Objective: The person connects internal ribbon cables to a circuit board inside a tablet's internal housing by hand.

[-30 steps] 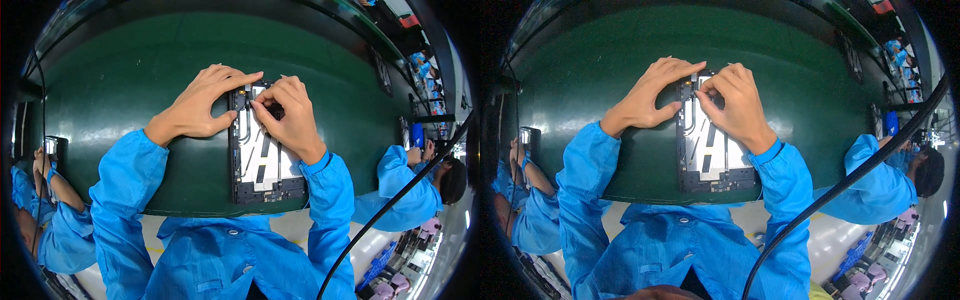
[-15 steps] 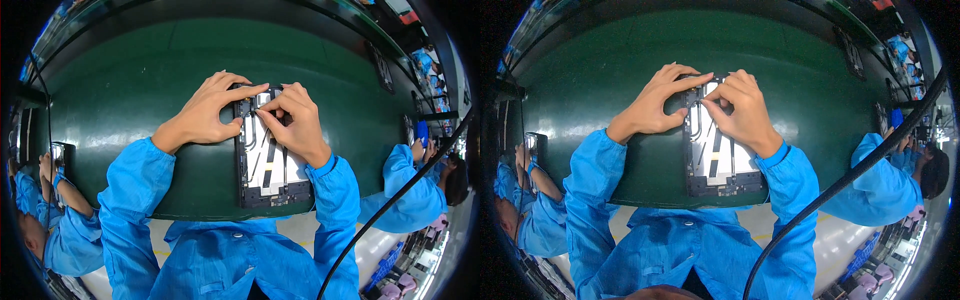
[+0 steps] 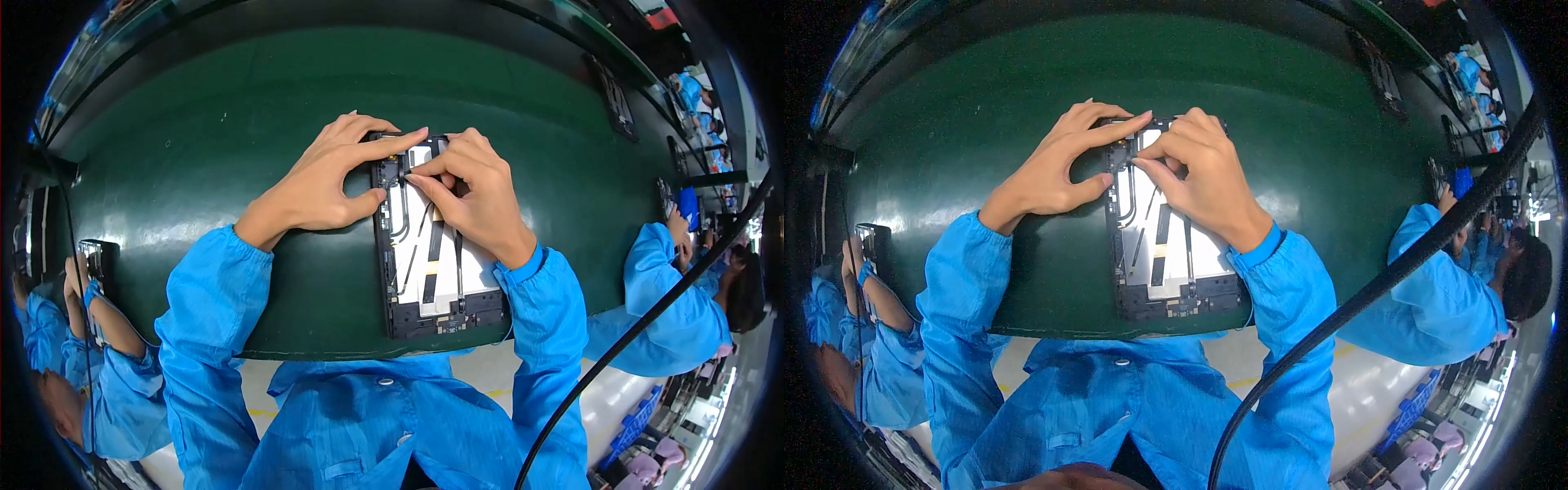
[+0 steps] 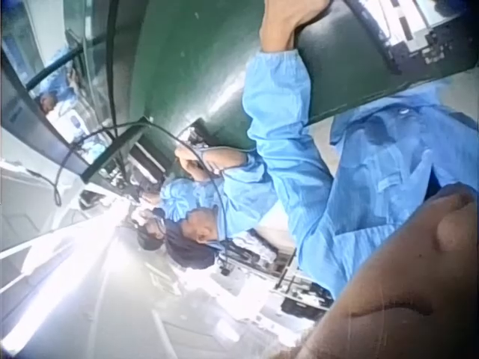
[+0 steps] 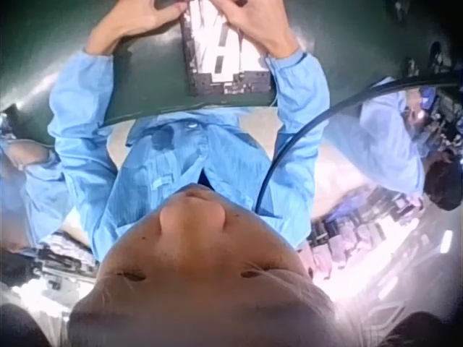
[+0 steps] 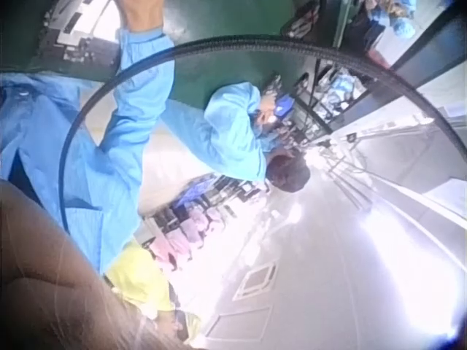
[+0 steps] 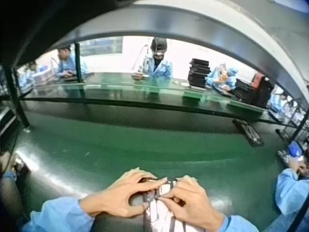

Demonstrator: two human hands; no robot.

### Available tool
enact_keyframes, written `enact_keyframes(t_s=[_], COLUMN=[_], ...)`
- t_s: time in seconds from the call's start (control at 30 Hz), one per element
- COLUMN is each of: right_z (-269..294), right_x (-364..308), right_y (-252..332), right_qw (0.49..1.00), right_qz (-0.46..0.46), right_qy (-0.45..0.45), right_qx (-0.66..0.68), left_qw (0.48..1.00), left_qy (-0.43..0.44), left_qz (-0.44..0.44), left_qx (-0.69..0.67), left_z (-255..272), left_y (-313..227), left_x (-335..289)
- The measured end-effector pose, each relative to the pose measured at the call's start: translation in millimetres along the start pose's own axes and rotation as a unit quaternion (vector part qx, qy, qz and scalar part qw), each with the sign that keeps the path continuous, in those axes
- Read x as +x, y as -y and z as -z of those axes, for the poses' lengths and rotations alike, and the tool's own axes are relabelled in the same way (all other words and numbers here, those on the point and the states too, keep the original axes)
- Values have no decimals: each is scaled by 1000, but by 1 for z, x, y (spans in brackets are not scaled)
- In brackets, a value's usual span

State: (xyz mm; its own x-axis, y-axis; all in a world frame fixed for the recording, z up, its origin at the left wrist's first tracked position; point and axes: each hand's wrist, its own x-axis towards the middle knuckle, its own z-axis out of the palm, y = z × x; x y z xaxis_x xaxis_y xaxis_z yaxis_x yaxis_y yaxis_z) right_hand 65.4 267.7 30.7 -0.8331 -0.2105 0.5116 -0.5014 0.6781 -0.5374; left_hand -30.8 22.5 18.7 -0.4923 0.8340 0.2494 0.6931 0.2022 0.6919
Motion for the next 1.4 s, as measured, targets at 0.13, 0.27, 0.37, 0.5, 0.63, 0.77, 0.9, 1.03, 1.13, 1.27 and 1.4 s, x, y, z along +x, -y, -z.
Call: enact_keyframes(t_s=[0.13,0.27,0.37,0.5,0.63,0.77,0.9,1.03,1.13,1.27,1.4], right_z=[-1,-3,-3,0,3,8,13,15,14,13,19], right_x=[-1,-2,0,-1,0,1,4,1,0,0,-3], right_y=[0,4,5,4,7,5,14,15,13,15,29], right_qw=[1000,1000,1000,998,996,992,983,986,986,983,981], right_qz=[-3,-15,-9,-18,-13,4,66,50,48,69,78], right_qy=[-6,-15,-27,-6,-8,-6,-2,16,22,17,65], right_qx=[9,13,3,-57,-91,-127,-168,-159,-159,-167,-166], left_qw=[1000,1000,999,999,997,995,995,995,995,995,996], left_qy=[8,1,-5,-17,-37,-58,-73,-87,-89,-90,-88], left_qz=[12,25,34,38,20,26,28,17,10,15,19], left_qx=[5,10,1,8,63,78,58,35,39,39,23], left_z=[0,-1,-5,-8,-12,-13,-16,-15,-15,-15,-13], left_y=[-3,-8,-10,-10,-8,-12,-11,-14,-12,-14,-14], left_x=[1,1,0,0,0,1,0,0,0,0,0])
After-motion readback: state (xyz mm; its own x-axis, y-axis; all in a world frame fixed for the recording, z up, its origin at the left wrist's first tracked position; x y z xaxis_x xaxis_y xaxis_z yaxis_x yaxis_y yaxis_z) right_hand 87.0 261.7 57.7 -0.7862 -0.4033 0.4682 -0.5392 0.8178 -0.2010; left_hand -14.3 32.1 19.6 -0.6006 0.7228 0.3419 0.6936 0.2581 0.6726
